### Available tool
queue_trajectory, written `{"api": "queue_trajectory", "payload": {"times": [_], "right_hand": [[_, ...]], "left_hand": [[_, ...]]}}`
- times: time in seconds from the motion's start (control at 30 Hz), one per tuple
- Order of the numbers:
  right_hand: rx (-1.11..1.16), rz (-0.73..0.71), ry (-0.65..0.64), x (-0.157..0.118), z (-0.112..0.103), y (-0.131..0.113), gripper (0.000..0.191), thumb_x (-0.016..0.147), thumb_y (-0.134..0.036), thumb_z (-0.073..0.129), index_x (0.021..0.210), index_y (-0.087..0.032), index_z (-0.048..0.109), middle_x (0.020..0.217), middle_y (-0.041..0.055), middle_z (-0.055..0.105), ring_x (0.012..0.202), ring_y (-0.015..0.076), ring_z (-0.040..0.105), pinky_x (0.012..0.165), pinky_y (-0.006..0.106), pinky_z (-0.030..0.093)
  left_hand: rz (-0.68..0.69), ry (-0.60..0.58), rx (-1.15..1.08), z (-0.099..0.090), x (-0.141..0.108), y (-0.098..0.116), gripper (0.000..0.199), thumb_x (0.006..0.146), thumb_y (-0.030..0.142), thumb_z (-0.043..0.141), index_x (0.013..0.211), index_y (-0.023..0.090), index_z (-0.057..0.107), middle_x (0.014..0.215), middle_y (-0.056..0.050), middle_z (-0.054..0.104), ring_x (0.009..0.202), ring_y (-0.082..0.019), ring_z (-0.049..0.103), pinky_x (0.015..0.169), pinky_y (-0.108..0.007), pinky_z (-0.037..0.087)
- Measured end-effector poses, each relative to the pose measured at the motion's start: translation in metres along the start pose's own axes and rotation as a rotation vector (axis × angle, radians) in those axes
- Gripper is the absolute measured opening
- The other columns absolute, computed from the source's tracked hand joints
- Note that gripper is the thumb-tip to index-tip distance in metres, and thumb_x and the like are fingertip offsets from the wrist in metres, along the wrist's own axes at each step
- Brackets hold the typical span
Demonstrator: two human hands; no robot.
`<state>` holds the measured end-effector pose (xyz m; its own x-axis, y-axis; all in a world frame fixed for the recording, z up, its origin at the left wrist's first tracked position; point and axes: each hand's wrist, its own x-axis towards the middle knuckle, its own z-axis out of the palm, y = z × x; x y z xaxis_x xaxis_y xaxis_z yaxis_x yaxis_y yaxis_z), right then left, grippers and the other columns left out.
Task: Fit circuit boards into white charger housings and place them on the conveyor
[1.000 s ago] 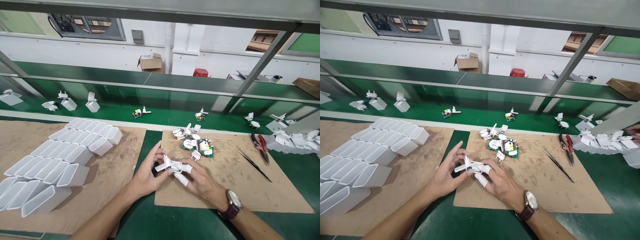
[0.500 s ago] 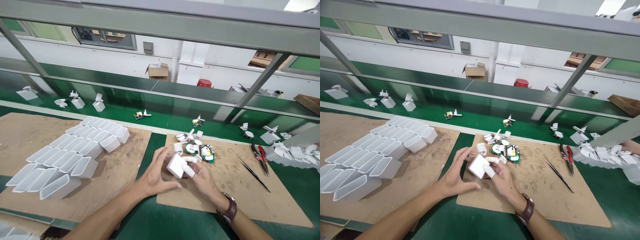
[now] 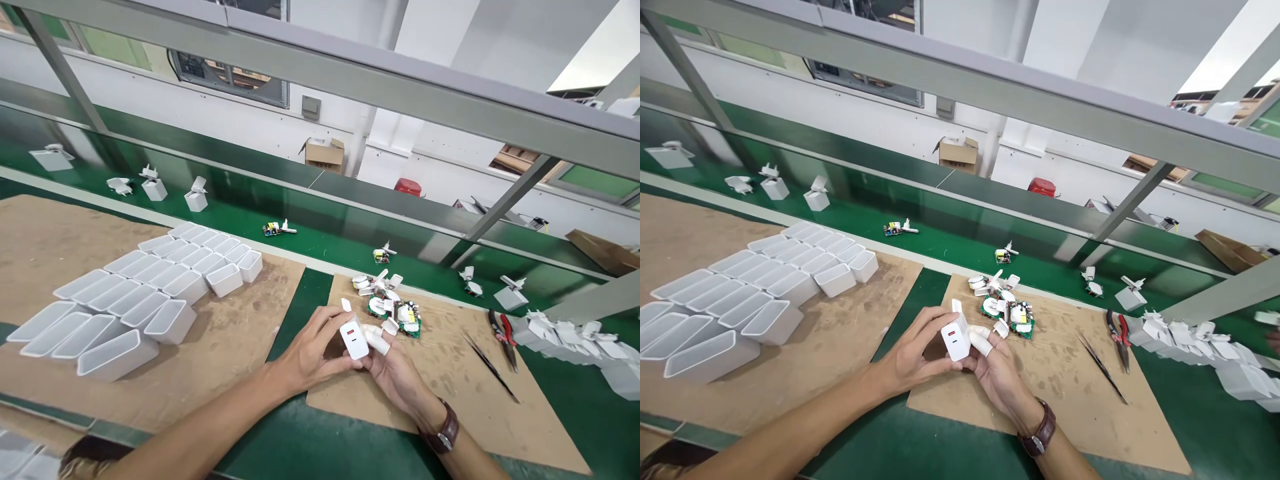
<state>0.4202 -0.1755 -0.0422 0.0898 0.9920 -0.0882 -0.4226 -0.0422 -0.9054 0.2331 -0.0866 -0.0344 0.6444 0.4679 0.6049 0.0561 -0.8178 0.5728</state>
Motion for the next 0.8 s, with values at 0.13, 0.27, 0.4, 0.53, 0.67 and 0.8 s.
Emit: {"api": "queue_trajectory", "payload": {"times": [0.13, 0.27, 0.4, 0.53, 0.67, 0.8], "right_hand": [[-0.204, -0.129, 0.006, 0.013, -0.009, -0.029, 0.037, 0.086, -0.049, 0.08, 0.109, -0.022, 0.071, 0.102, 0.0082, 0.077, 0.081, 0.0246, 0.073, 0.066, 0.038, 0.063], [-0.579, -0.321, 0.126, 0.068, -0.016, -0.077, 0.035, 0.085, -0.042, 0.078, 0.111, -0.021, 0.066, 0.11, 0.0107, 0.076, 0.093, 0.0266, 0.075, 0.077, 0.041, 0.063], [-0.981, -0.358, 0.238, 0.154, -0.008, -0.106, 0.027, 0.082, -0.025, 0.075, 0.106, -0.016, 0.068, 0.112, 0.0122, 0.075, 0.103, 0.0271, 0.072, 0.096, 0.044, 0.058], [-1.131, -0.262, 0.216, 0.226, 0.009, -0.105, 0.02, 0.092, -0.027, 0.075, 0.104, -0.012, 0.07, 0.108, 0.0083, 0.073, 0.1, 0.025, 0.071, 0.092, 0.043, 0.06], [-1.271, -0.162, 0.204, 0.268, 0.026, -0.096, 0.032, 0.101, -0.037, 0.068, 0.127, -0.017, 0.065, 0.127, 0.0091, 0.066, 0.108, 0.0244, 0.068, 0.092, 0.045, 0.061], [-1.422, 0.026, 0.099, 0.286, 0.031, -0.09, 0.033, 0.101, -0.036, 0.068, 0.127, -0.016, 0.064, 0.125, 0.0094, 0.067, 0.105, 0.0234, 0.069, 0.088, 0.042, 0.062]], "left_hand": [[-0.047, 0.064, 0.024, 0.003, -0.003, 0.002, 0.07, 0.098, 0.038, 0.069, 0.158, 0.028, 0.034, 0.142, -0.015, 0.052, 0.129, -0.032, 0.058, 0.106, -0.045, 0.055], [-0.109, 0.122, 0.073, 0.003, -0.003, 0.003, 0.063, 0.1, 0.025, 0.06, 0.157, 0.028, 0.033, 0.143, -0.014, 0.052, 0.13, -0.03, 0.058, 0.109, -0.044, 0.055], [-0.084, 0.08, 0.104, 0.0, -0.002, 0.0, 0.056, 0.099, 0.021, 0.057, 0.152, 0.026, 0.039, 0.14, -0.014, 0.056, 0.128, -0.029, 0.061, 0.108, -0.043, 0.056], [-0.026, 0.043, 0.147, -0.001, -0.003, -0.007, 0.048, 0.099, 0.019, 0.055, 0.146, 0.024, 0.045, 0.135, -0.015, 0.059, 0.122, -0.029, 0.064, 0.103, -0.044, 0.059], [-0.004, 0.052, 0.195, -0.001, -0.004, -0.014, 0.047, 0.1, 0.019, 0.054, 0.146, 0.024, 0.046, 0.136, -0.016, 0.059, 0.122, -0.029, 0.065, 0.1, -0.042, 0.061], [-0.013, 0.028, 0.198, -0.002, -0.004, -0.017, 0.044, 0.1, 0.019, 0.055, 0.144, 0.025, 0.05, 0.136, -0.015, 0.06, 0.123, -0.028, 0.065, 0.101, -0.038, 0.061]]}}
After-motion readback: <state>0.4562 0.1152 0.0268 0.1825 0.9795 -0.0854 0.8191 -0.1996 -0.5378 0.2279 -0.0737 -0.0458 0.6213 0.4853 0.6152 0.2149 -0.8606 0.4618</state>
